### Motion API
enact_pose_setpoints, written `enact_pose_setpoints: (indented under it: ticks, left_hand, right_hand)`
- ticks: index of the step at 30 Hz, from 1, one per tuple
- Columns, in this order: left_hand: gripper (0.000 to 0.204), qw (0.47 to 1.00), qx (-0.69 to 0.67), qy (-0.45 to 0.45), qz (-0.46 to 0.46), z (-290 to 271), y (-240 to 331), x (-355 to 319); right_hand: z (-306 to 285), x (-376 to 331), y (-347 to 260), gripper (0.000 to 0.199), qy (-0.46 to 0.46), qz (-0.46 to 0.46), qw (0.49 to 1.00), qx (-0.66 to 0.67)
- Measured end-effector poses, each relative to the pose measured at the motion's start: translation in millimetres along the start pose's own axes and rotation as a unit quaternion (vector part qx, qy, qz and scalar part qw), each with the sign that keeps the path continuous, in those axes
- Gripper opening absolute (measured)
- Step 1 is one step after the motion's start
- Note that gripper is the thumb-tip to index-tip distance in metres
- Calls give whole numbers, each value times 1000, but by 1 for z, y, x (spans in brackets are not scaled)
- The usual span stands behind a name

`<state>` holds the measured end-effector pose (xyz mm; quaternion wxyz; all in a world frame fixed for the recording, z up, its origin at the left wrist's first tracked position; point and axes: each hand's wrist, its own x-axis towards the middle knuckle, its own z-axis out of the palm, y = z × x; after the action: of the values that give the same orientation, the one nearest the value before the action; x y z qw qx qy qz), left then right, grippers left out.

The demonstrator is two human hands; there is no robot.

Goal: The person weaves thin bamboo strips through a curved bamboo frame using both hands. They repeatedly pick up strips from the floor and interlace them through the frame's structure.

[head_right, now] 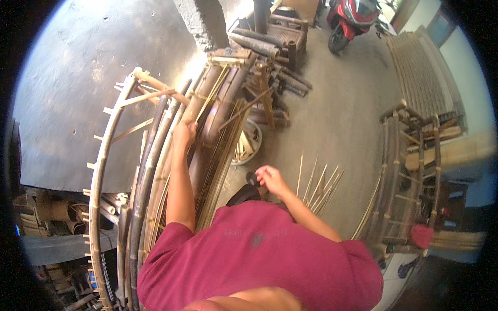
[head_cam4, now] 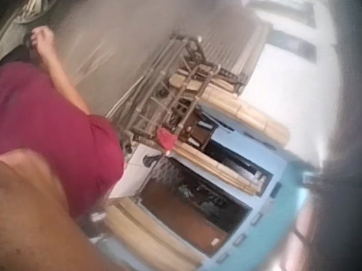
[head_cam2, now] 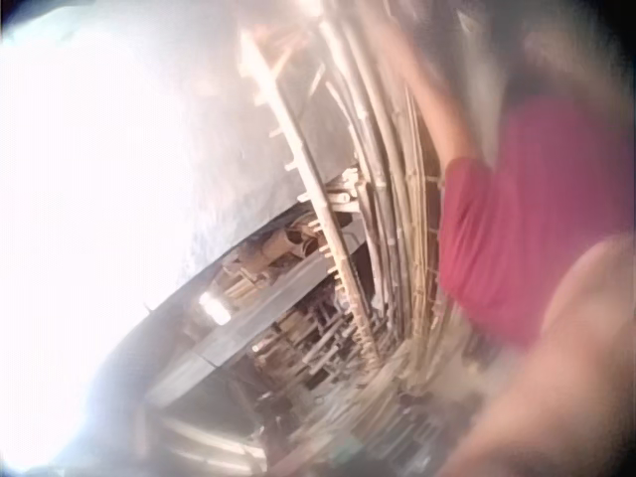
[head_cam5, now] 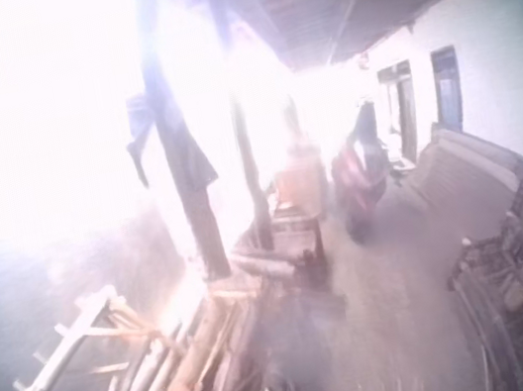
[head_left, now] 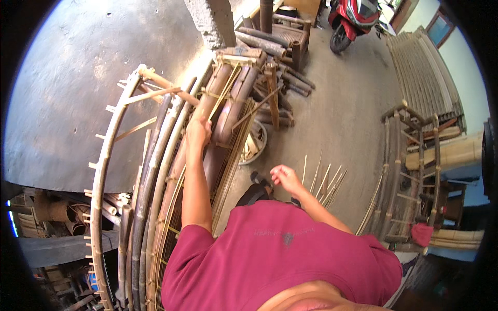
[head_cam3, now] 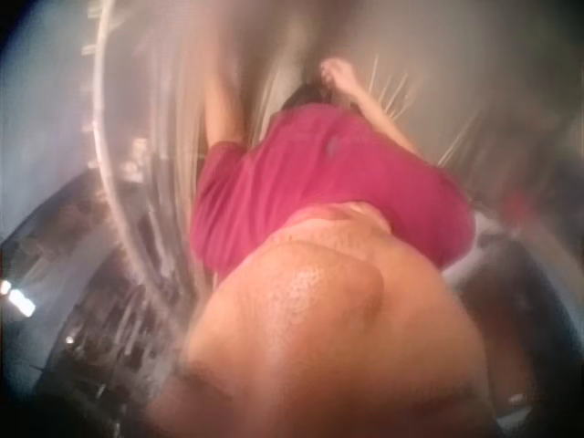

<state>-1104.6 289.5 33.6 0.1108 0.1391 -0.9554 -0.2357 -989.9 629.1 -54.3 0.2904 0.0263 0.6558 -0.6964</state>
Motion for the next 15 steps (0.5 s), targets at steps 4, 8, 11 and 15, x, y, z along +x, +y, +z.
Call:
enact_pose_setpoints:
  ticks: [4,8,11,15]
  left_hand:
    - [22,998,-12,-45,-49,21,-1,46]
    - [29,994,-64,-10,-83,36,9,63]
    - [26,994,-56,-33,-86,43,11,69]
    - [25,988,-44,-82,-124,25,35,73]
  right_hand:
    - [-24,60,-32,17,-49,-30,997,-44]
    - [-42,135,-67,21,-28,-6,995,-94]
    - [-40,188,-100,22,-57,-27,994,-93]
    - [-20,241,-138,21,-159,-30,983,-85]
